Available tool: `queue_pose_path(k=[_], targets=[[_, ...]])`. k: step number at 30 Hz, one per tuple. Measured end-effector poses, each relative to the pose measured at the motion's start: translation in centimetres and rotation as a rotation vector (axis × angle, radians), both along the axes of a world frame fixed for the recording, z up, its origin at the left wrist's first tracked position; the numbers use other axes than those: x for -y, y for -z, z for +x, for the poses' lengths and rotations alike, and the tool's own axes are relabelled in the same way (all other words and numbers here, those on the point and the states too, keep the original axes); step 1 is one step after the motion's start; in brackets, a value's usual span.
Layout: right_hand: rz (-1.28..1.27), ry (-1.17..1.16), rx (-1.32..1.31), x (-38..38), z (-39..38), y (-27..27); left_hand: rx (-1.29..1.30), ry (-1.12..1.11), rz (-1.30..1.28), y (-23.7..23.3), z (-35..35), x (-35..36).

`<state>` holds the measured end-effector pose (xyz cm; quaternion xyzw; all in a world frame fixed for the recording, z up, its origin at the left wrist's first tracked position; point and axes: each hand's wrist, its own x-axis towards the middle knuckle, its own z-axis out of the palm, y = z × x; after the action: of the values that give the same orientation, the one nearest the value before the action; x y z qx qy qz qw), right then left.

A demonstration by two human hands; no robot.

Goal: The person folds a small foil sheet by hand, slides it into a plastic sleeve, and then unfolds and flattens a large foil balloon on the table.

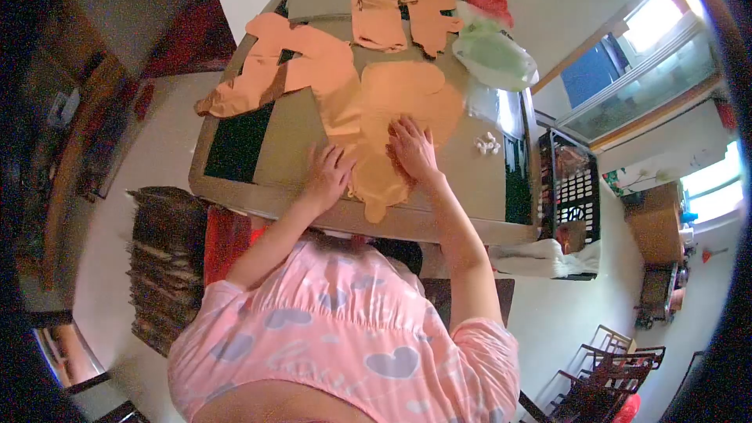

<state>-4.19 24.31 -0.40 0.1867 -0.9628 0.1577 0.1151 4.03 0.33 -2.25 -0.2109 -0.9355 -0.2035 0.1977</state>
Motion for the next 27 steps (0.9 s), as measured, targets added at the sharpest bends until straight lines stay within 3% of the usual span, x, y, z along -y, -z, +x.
queue_pose_path(k=[4, 10, 13, 16, 19, 22, 27], targets=[[-0.021, 0.183, 0.017, -2.5, -2.5, -0.6, 0.026, 0.010, -0.007, -0.5, 0.1, 0.1], [-0.043, 0.189, 0.114, -4.7, -5.0, -1.7, 0.017, 0.018, 0.158, -0.8, -2.5, 0.3], [-0.040, 0.169, 0.114, -4.6, -7.8, -1.4, 0.187, 0.046, 0.175, -0.8, -6.0, 0.6], [-0.033, 0.129, 0.077, -3.8, -10.4, -1.1, 0.022, -0.053, 0.003, -0.9, -7.8, 0.9], [0.070, 0.123, 0.218, -2.6, -10.2, -2.1, 0.075, -0.074, -0.069, 0.0, -8.6, 1.8], [0.029, 0.097, 0.166, -2.8, -9.8, -1.3, 0.114, -0.047, -0.065, -0.5, -9.4, 2.6], [-0.091, 0.031, 0.009, -2.1, -14.2, -2.7, -0.067, -0.035, 0.020, -3.5, -17.0, 2.1]])
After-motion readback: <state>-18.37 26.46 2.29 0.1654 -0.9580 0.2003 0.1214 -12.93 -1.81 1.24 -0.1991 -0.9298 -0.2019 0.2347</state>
